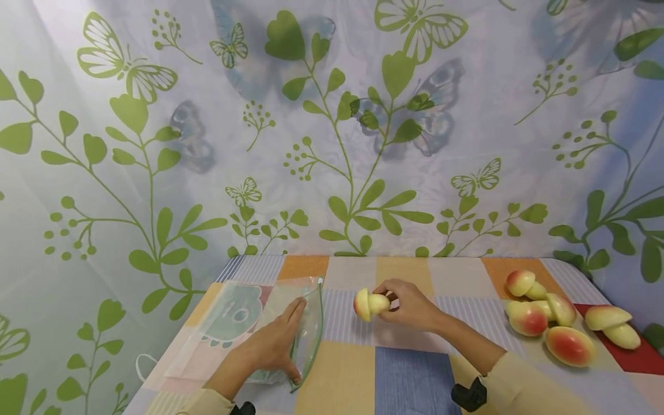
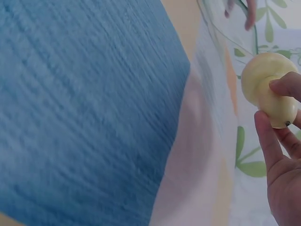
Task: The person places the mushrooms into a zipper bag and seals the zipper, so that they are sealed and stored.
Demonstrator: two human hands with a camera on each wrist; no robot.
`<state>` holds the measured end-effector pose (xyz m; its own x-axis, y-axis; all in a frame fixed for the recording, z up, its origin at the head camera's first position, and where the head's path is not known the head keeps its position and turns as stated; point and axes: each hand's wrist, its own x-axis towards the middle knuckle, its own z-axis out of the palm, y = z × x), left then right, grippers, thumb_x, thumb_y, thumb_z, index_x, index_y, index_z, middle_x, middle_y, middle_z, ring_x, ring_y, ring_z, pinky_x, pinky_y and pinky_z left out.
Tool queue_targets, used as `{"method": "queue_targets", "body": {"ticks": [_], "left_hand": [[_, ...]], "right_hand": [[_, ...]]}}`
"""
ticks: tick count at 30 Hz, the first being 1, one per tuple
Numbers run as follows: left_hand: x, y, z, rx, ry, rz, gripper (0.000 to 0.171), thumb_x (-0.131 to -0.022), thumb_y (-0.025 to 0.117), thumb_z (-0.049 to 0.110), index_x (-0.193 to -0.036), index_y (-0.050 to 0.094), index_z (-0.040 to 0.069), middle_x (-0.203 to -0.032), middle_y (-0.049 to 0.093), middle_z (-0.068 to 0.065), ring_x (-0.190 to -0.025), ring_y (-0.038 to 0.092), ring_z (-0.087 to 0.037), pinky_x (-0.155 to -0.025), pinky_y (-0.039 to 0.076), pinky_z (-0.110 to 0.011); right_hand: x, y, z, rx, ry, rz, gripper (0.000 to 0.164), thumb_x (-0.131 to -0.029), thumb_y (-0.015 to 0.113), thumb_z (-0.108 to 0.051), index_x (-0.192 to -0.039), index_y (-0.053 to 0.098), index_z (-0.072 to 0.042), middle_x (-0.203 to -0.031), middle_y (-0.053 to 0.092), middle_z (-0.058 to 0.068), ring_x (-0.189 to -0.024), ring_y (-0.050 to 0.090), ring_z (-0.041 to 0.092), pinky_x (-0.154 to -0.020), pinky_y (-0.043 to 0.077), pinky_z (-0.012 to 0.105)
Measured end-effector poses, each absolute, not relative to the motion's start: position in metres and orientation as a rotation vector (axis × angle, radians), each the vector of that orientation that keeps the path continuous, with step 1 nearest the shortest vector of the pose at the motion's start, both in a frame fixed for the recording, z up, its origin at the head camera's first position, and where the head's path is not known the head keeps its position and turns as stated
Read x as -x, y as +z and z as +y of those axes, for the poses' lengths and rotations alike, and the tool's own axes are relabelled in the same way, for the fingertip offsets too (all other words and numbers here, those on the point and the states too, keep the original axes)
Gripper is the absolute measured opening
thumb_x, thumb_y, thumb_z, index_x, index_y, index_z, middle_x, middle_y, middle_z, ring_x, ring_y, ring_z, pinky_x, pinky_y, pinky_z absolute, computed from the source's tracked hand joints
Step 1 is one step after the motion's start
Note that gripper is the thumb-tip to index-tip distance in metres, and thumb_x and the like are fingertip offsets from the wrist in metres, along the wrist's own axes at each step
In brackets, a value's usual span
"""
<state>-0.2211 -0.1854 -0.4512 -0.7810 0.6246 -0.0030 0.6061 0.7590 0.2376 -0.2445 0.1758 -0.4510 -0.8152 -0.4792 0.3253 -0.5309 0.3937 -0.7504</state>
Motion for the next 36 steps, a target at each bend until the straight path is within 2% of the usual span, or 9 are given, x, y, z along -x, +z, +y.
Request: {"method": "queue_targets", "body": {"ticks": [11,23,29,36], "left_hand": [[0.222,-0.456,-0.191,-1.044,0.38,2.918,0.158,-0.045,0.101,0.057,-0.159,0.015,-0.01,-0.163,0.019,-0.031,-0.137,0.045,-0.047,-0.108,0.043,-0.053],[0.224,-0.459,-0.194,-1.059,0.368,2.949,0.159,-0.044,0.101,0.058,-0.158,0.016,-0.012,-0.162,0.021,-0.031,-0.135,0.047,-0.047,-0.108,0.044,-0.052],[0.224,-0.459,-0.194,-1.074,0.364,2.942,0.159,-0.045,0.1,0.06,-0.158,0.016,-0.012,-0.162,0.021,-0.032,-0.135,0.047,-0.047,-0.108,0.044,-0.051],[0.224,-0.459,-0.193,-1.065,0.365,2.94,0.159,-0.045,0.1,0.061,-0.159,0.015,-0.01,-0.164,0.02,-0.028,-0.134,0.049,-0.044,-0.106,0.046,-0.05]], "right_hand": [[0.249,-0.459,0.15,-0.985,1.413,-2.559,0.029,-0.084,0.082,-0.005,-0.111,0.068,-0.006,-0.111,0.065,0.006,-0.096,0.069,0.024,-0.073,0.06,0.026],[0.256,-0.466,0.124,-0.959,1.463,-2.555,0.031,-0.086,0.083,-0.01,-0.114,0.069,-0.008,-0.116,0.065,0.007,-0.099,0.069,0.026,-0.074,0.059,0.027],[0.258,-0.466,0.105,-0.991,1.482,-2.568,0.032,-0.086,0.082,-0.008,-0.115,0.069,-0.007,-0.116,0.064,0.006,-0.099,0.068,0.026,-0.075,0.059,0.027],[0.261,-0.469,0.085,-0.979,1.501,-2.585,0.032,-0.086,0.082,-0.006,-0.115,0.069,-0.007,-0.114,0.064,0.006,-0.099,0.068,0.026,-0.076,0.058,0.027]]}}
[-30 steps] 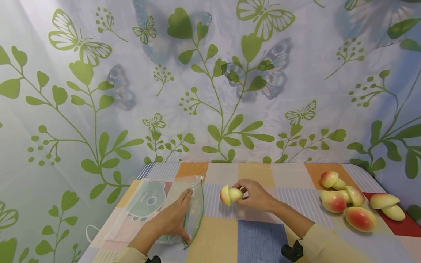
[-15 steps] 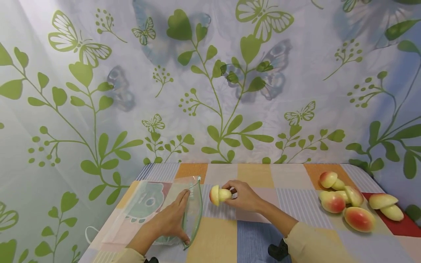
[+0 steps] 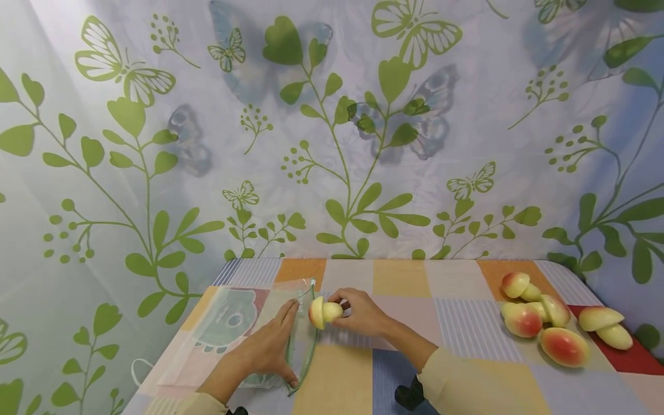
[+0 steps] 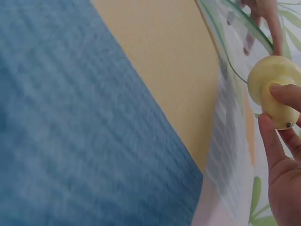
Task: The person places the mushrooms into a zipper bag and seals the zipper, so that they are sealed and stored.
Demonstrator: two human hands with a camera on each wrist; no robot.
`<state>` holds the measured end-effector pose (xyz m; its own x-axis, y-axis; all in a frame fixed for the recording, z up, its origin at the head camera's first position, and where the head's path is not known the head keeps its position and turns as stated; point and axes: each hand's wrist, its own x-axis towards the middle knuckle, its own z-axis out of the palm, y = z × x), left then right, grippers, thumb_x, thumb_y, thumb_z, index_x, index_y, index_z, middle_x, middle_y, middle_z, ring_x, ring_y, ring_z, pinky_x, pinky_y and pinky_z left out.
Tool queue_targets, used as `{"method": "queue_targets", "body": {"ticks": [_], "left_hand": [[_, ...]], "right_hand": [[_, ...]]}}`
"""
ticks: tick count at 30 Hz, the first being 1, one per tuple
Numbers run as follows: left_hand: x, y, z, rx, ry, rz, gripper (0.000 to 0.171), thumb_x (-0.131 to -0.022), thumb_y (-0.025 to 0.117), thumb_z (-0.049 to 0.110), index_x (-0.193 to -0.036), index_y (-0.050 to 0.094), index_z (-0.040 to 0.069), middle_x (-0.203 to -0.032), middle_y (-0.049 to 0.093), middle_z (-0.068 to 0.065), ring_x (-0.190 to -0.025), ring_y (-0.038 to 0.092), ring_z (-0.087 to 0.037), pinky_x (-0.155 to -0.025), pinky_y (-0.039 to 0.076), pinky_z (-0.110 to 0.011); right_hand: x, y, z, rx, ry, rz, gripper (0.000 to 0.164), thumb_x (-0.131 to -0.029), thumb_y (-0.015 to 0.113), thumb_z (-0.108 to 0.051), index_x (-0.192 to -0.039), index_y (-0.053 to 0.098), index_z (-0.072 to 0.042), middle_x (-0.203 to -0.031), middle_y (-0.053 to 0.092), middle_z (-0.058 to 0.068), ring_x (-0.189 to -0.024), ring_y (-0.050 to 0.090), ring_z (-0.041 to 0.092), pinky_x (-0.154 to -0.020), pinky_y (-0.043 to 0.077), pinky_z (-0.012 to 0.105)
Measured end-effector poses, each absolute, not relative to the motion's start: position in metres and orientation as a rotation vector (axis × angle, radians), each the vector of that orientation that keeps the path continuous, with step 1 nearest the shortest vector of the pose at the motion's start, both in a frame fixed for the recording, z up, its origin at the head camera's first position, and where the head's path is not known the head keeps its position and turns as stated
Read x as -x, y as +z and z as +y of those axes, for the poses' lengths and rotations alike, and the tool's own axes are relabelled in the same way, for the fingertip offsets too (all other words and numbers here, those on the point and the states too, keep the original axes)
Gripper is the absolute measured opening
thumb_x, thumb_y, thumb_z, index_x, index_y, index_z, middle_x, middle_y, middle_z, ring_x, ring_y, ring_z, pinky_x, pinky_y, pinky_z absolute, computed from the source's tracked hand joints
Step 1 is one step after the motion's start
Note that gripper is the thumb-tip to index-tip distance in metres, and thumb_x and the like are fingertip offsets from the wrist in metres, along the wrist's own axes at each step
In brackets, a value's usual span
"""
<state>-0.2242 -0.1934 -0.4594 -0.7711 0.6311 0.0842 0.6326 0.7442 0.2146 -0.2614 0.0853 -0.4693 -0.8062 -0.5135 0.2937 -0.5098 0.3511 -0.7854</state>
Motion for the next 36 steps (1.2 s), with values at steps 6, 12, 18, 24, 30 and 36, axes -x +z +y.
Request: {"method": "queue_targets", "body": {"ticks": [6,12,18,24,30,36], "left_hand": [[0.224,-0.459,-0.194,1.066,-0.372,-2.933,0.158,-0.047,0.099,0.061,-0.16,0.014,-0.008,-0.166,0.018,-0.026,-0.134,0.05,-0.043,-0.105,0.047,-0.05],[0.224,-0.46,-0.194,1.064,-0.383,-2.935,0.159,-0.048,0.099,0.062,-0.161,0.012,-0.007,-0.167,0.014,-0.025,-0.135,0.049,-0.043,-0.105,0.047,-0.049],[0.223,-0.462,-0.194,1.059,-0.355,-2.921,0.16,-0.047,0.098,0.062,-0.161,0.011,-0.008,-0.167,0.013,-0.026,-0.139,0.045,-0.043,-0.107,0.045,-0.049],[0.221,-0.46,-0.195,1.065,-0.344,-2.929,0.159,-0.049,0.097,0.064,-0.161,0.01,-0.008,-0.167,0.011,-0.028,-0.141,0.041,-0.045,-0.108,0.045,-0.049],[0.219,-0.456,-0.194,1.076,-0.36,-2.923,0.158,-0.049,0.097,0.062,-0.16,0.012,-0.01,-0.166,0.012,-0.03,-0.143,0.038,-0.045,-0.109,0.043,-0.051],[0.219,-0.456,-0.194,1.067,-0.345,-2.945,0.158,-0.05,0.097,0.062,-0.16,0.011,-0.01,-0.167,0.009,-0.03,-0.145,0.035,-0.045,-0.111,0.04,-0.05]], "right_hand": [[0.263,-0.474,0.072,0.982,-1.493,2.581,0.034,-0.086,0.083,-0.009,-0.117,0.069,-0.007,-0.114,0.064,0.005,-0.098,0.068,0.025,-0.076,0.058,0.026],[0.263,-0.476,0.062,0.992,-1.507,2.569,0.034,-0.085,0.083,-0.009,-0.116,0.069,-0.009,-0.116,0.066,0.004,-0.1,0.069,0.024,-0.077,0.057,0.025],[0.262,-0.477,0.057,1.003,-1.488,2.587,0.035,-0.084,0.084,-0.007,-0.114,0.067,-0.006,-0.115,0.067,0.007,-0.1,0.07,0.028,-0.077,0.058,0.026],[0.265,-0.48,0.046,0.942,-1.455,2.628,0.035,-0.085,0.086,-0.008,-0.112,0.065,-0.007,-0.112,0.067,0.005,-0.099,0.07,0.023,-0.078,0.056,0.021],[0.265,-0.484,0.033,0.905,-1.441,2.723,0.034,-0.082,0.089,-0.009,-0.109,0.069,-0.006,-0.106,0.069,0.002,-0.095,0.069,0.017,-0.076,0.055,0.02],[0.264,-0.487,0.034,0.94,-1.424,2.775,0.032,-0.084,0.087,-0.011,-0.111,0.073,-0.004,-0.102,0.067,0.001,-0.091,0.066,0.015,-0.077,0.055,0.022]]}}
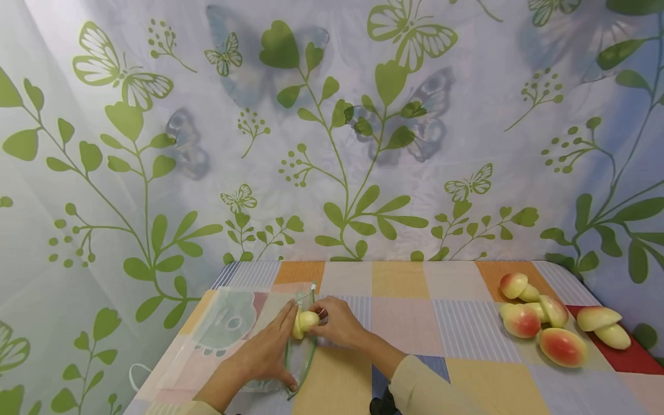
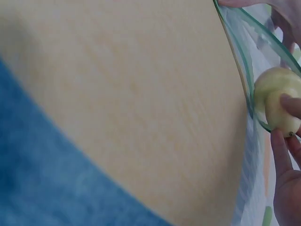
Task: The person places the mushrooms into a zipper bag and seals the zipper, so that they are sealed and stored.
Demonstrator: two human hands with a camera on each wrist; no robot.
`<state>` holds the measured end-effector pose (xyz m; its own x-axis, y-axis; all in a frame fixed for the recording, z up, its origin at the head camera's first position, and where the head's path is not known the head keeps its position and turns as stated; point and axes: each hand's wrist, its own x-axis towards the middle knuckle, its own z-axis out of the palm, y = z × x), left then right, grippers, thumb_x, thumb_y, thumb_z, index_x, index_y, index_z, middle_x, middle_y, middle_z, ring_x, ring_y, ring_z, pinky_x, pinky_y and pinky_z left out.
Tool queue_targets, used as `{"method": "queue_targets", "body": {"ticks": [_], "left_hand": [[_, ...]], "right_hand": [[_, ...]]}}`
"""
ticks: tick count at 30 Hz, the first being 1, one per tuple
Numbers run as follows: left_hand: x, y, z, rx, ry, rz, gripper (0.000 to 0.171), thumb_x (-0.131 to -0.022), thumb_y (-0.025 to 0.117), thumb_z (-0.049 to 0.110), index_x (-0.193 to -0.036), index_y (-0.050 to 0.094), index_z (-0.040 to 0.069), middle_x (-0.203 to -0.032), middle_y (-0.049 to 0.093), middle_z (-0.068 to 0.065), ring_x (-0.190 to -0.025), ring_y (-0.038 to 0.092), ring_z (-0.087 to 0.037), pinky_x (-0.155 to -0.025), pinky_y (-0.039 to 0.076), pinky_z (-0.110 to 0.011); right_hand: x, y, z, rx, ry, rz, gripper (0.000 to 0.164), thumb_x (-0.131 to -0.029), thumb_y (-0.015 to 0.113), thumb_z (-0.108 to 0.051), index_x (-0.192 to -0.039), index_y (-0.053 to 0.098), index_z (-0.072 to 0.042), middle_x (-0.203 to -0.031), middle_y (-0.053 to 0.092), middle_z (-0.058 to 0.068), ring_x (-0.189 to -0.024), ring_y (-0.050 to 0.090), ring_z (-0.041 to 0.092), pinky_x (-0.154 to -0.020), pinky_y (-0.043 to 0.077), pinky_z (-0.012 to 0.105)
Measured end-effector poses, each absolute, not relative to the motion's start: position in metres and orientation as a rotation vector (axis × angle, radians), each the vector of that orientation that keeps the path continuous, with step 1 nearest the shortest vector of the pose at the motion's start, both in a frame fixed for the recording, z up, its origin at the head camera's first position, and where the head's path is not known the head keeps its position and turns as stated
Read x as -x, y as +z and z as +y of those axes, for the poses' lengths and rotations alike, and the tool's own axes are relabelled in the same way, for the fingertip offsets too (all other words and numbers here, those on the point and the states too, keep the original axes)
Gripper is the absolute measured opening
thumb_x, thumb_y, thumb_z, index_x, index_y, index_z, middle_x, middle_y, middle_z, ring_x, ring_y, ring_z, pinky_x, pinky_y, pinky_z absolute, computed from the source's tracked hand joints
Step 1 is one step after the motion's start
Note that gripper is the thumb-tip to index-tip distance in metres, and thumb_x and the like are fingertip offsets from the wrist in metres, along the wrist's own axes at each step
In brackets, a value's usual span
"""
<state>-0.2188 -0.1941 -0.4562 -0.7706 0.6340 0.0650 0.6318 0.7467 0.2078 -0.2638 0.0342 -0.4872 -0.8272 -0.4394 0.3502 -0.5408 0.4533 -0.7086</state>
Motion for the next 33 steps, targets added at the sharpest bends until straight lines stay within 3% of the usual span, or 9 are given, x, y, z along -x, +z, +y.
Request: {"method": "queue_targets", "body": {"ticks": [7,20,28,33], "left_hand": [[0.216,-0.456,-0.194,-1.049,0.314,2.953,0.157,-0.05,0.097,0.061,-0.161,0.01,-0.009,-0.167,0.009,-0.029,-0.145,0.034,-0.045,-0.11,0.041,-0.049],[0.209,-0.459,-0.192,-1.103,0.292,3.029,0.158,-0.047,0.099,0.059,-0.161,0.012,-0.007,-0.168,0.011,-0.027,-0.148,0.03,-0.04,-0.104,0.048,-0.048],[0.207,-0.458,-0.191,-1.12,0.25,3.033,0.157,-0.048,0.099,0.058,-0.161,0.013,-0.008,-0.169,0.01,-0.026,-0.151,0.022,-0.046,-0.11,0.042,-0.049],[0.208,-0.457,-0.19,-1.122,0.233,3.029,0.155,-0.049,0.099,0.058,-0.161,0.015,-0.008,-0.169,0.01,-0.026,-0.15,0.022,-0.048,-0.108,0.044,-0.051]], "right_hand": [[0.263,-0.489,0.032,-0.912,1.349,-2.526,0.026,-0.087,0.079,-0.004,-0.112,0.074,0.001,-0.104,0.068,0.007,-0.092,0.069,0.018,-0.076,0.056,0.021],[0.258,-0.491,0.019,-0.852,1.32,-2.504,0.025,-0.087,0.08,-0.002,-0.111,0.073,0.005,-0.101,0.068,0.009,-0.091,0.068,0.021,-0.075,0.056,0.02],[0.259,-0.494,0.012,-0.736,1.433,-2.484,0.024,-0.088,0.08,-0.002,-0.111,0.072,0.002,-0.107,0.073,0.011,-0.096,0.072,0.021,-0.081,0.058,0.025],[0.259,-0.495,0.014,-0.752,1.483,-2.493,0.023,-0.09,0.076,0.001,-0.113,0.073,0.003,-0.11,0.074,0.012,-0.1,0.073,0.026,-0.083,0.058,0.028]]}}
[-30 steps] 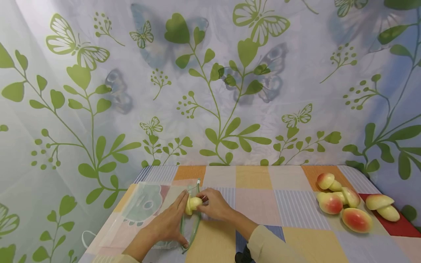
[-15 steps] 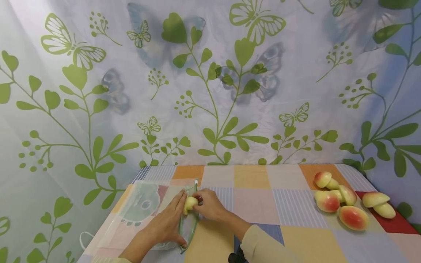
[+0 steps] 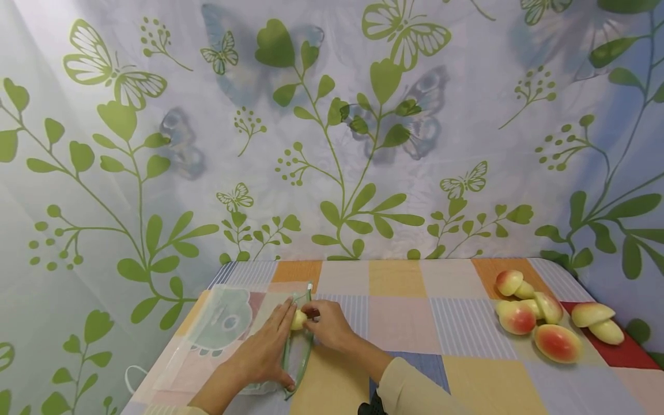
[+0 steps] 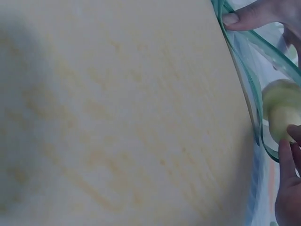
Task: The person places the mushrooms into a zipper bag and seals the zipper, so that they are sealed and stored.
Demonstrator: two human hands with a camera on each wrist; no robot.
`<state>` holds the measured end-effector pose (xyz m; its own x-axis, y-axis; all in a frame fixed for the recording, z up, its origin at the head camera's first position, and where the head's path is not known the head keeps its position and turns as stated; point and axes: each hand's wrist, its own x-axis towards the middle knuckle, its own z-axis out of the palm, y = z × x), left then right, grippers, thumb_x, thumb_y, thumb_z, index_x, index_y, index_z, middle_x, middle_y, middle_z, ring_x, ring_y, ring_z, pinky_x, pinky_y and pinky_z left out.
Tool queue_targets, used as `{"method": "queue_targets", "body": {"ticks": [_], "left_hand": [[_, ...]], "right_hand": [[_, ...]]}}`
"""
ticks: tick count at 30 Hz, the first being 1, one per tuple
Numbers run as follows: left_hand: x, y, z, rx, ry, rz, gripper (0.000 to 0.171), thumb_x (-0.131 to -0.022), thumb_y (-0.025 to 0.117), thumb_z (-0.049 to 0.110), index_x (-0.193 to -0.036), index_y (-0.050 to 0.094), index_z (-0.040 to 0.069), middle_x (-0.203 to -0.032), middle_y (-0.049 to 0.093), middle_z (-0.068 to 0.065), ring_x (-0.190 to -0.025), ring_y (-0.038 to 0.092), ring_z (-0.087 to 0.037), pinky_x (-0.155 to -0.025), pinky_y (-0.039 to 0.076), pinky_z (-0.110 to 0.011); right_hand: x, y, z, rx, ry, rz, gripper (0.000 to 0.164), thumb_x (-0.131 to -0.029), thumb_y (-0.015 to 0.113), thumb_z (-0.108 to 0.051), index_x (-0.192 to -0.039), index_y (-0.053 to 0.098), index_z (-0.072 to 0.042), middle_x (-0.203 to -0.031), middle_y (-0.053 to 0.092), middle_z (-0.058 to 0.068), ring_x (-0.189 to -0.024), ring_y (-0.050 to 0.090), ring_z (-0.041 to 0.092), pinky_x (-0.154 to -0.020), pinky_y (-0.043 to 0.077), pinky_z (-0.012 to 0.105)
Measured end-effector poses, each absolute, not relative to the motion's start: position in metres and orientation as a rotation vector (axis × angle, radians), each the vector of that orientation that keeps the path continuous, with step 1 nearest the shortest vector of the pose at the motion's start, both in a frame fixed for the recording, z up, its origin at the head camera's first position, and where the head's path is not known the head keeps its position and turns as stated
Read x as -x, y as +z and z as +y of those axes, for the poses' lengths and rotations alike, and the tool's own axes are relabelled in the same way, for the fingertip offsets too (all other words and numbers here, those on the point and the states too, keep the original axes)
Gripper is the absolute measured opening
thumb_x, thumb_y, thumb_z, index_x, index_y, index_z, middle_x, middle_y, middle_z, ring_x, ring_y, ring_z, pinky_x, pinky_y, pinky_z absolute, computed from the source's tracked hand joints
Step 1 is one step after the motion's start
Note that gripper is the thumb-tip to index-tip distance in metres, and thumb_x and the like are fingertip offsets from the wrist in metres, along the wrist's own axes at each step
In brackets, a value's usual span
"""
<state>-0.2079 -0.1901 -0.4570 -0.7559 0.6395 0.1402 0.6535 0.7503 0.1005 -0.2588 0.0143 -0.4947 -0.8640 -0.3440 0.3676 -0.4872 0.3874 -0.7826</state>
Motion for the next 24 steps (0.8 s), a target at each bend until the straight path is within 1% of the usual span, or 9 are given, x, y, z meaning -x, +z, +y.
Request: {"method": "queue_targets", "body": {"ticks": [5,10,13,16,19,24], "left_hand": [[0.207,-0.455,-0.189,1.062,-0.213,-2.854,0.154,-0.05,0.099,0.058,-0.161,0.015,-0.007,-0.169,0.009,-0.025,-0.15,0.023,-0.047,-0.1,0.051,-0.052],[0.207,-0.455,-0.188,1.066,-0.175,-2.851,0.155,-0.049,0.098,0.06,-0.161,0.015,-0.008,-0.169,0.01,-0.025,-0.15,0.023,-0.047,-0.099,0.052,-0.05],[0.206,-0.454,-0.187,1.063,-0.158,-2.851,0.154,-0.049,0.098,0.06,-0.161,0.016,-0.008,-0.169,0.01,-0.025,-0.15,0.023,-0.047,-0.098,0.053,-0.049],[0.206,-0.454,-0.186,1.058,-0.147,-2.85,0.154,-0.048,0.098,0.06,-0.161,0.017,-0.008,-0.169,0.01,-0.025,-0.15,0.023,-0.047,-0.097,0.053,-0.049],[0.207,-0.454,-0.186,1.051,-0.145,-2.85,0.154,-0.047,0.098,0.06,-0.161,0.019,-0.008,-0.169,0.012,-0.025,-0.15,0.023,-0.046,-0.097,0.053,-0.05],[0.207,-0.454,-0.185,1.035,-0.162,-2.874,0.154,-0.047,0.098,0.06,-0.161,0.019,-0.006,-0.17,0.011,-0.023,-0.151,0.021,-0.046,-0.095,0.054,-0.053]], "right_hand": [[0.257,-0.493,0.018,-0.729,1.598,-2.528,0.025,-0.093,0.075,0.0,-0.117,0.073,0.003,-0.115,0.073,0.014,-0.105,0.072,0.03,-0.087,0.058,0.033],[0.254,-0.492,0.021,-0.711,1.727,-2.563,0.027,-0.096,0.07,0.0,-0.123,0.071,0.002,-0.122,0.069,0.014,-0.113,0.067,0.035,-0.091,0.057,0.04],[0.253,-0.492,0.021,-0.711,1.804,-2.562,0.028,-0.097,0.068,-0.001,-0.125,0.071,0.0,-0.125,0.068,0.013,-0.117,0.065,0.037,-0.091,0.057,0.04],[0.253,-0.493,0.021,-0.715,1.861,-2.552,0.03,-0.098,0.067,-0.001,-0.127,0.07,0.0,-0.125,0.069,0.013,-0.119,0.064,0.036,-0.09,0.057,0.038],[0.254,-0.496,0.021,-0.727,1.939,-2.52,0.033,-0.098,0.065,0.0,-0.13,0.067,0.003,-0.126,0.069,0.016,-0.12,0.064,0.035,-0.089,0.058,0.037],[0.255,-0.496,0.026,-0.773,2.067,-2.495,0.039,-0.099,0.061,0.001,-0.138,0.06,0.006,-0.134,0.064,0.019,-0.125,0.061,0.035,-0.092,0.056,0.038]]}}
